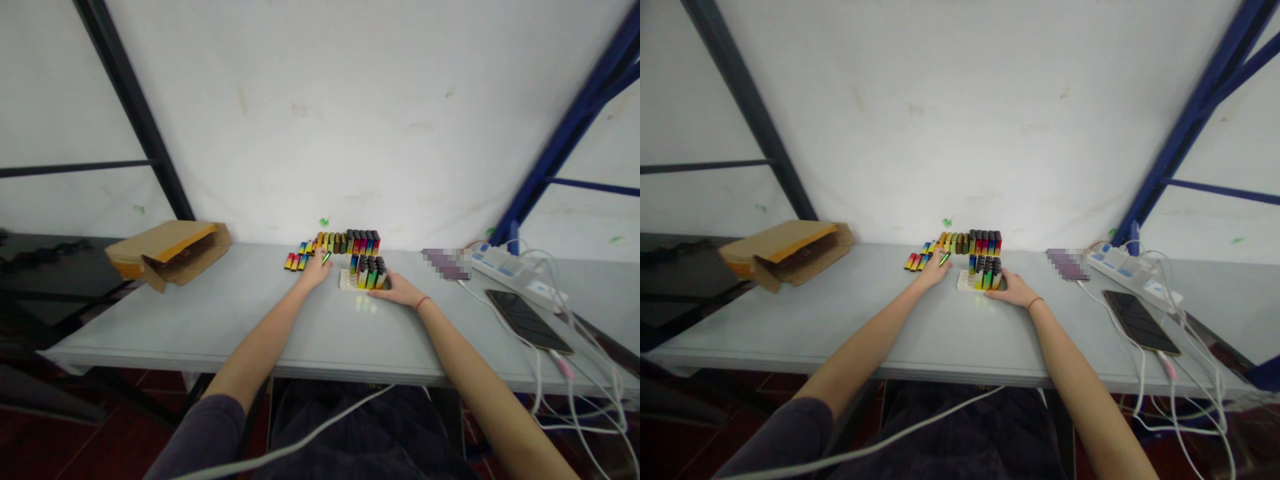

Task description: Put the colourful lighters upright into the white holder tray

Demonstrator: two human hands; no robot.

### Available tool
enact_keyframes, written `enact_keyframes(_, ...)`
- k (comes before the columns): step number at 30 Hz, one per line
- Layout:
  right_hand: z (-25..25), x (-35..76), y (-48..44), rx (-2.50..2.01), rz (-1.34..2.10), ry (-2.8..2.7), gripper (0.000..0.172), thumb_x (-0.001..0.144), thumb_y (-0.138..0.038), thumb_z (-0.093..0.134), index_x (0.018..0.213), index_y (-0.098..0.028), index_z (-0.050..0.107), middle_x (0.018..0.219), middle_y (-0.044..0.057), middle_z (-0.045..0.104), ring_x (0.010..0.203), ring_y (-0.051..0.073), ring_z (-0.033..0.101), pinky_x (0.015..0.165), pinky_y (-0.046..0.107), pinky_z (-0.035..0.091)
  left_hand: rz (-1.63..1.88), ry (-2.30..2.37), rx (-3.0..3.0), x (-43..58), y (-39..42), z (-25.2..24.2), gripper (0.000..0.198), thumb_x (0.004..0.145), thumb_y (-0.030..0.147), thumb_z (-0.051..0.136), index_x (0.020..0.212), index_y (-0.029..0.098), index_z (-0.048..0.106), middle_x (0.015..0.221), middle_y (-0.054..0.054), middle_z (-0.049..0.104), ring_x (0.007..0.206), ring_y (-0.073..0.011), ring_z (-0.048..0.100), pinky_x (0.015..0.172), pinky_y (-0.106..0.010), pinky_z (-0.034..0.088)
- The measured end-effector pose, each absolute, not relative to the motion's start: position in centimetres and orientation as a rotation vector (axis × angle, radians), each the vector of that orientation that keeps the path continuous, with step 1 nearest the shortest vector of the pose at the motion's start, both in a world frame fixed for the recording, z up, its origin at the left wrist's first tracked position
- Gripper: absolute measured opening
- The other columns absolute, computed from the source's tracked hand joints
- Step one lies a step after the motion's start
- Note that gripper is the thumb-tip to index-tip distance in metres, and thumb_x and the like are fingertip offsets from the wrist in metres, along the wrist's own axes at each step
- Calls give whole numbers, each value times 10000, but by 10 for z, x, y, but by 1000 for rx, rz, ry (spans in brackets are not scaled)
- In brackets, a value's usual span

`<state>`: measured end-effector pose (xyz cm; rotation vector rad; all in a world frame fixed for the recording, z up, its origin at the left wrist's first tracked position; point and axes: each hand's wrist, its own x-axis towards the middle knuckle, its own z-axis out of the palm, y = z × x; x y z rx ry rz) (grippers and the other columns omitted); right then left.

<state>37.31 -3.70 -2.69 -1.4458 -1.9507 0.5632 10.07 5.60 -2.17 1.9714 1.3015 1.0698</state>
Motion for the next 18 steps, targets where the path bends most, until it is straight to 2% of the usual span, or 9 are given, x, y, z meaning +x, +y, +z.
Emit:
enact_keyframes(3, -27, 373, -37, -1440, 570, -1946, 730, 674, -525, 836, 1281, -217, 572, 1204, 100, 723, 1088, 333, 680, 1003, 497, 522, 1135, 1127, 1721, 109, 50, -19, 233, 906, 232, 550, 1126, 195, 482, 804, -1, 629, 500, -98, 500, 547, -246, 432)
enact_keyframes(7, -26, 372, -38, -1444, 574, -1926, 746, 656, -527, 849, 1280, -223, 574, 1184, 94, 732, 1084, 333, 682, 1007, 495, 523, 1171, 966, 1452, 117, 45, -14, 154, 884, 286, 592, 971, 201, 499, 737, 27, 565, 456, -63, 440, 456, -205, 344)
enact_keyframes(10, -26, 372, -38, -1464, 583, -1924, 745, 655, -538, 846, 1270, -215, 579, 1194, 101, 728, 1087, 335, 681, 1009, 491, 522, 1159, 913, 1210, 119, 42, -10, 217, 854, 374, 624, 865, 212, 480, 595, 86, 428, 397, -50, 342, 411, -185, 259)
enact_keyframes(15, -24, 372, -39, -1477, 595, -1928, 729, 662, -540, 843, 1257, -209, 583, 1199, 106, 726, 1087, 333, 682, 1010, 486, 521, 1152, 894, 961, 121, 37, -3, 519, 866, 675, 439, 623, 221, 378, 452, 98, 247, 334, -53, 215, 361, -196, 181)
enact_keyframes(18, -23, 371, -40, -1477, 603, -1932, 712, 671, -533, 842, 1253, -214, 585, 1201, 104, 726, 1088, 336, 683, 1014, 491, 520, 1187, 927, 923, 122, 34, -1, 545, 886, 679, 369, 579, 229, 337, 424, 94, 217, 320, -53, 171, 347, -200, 142)
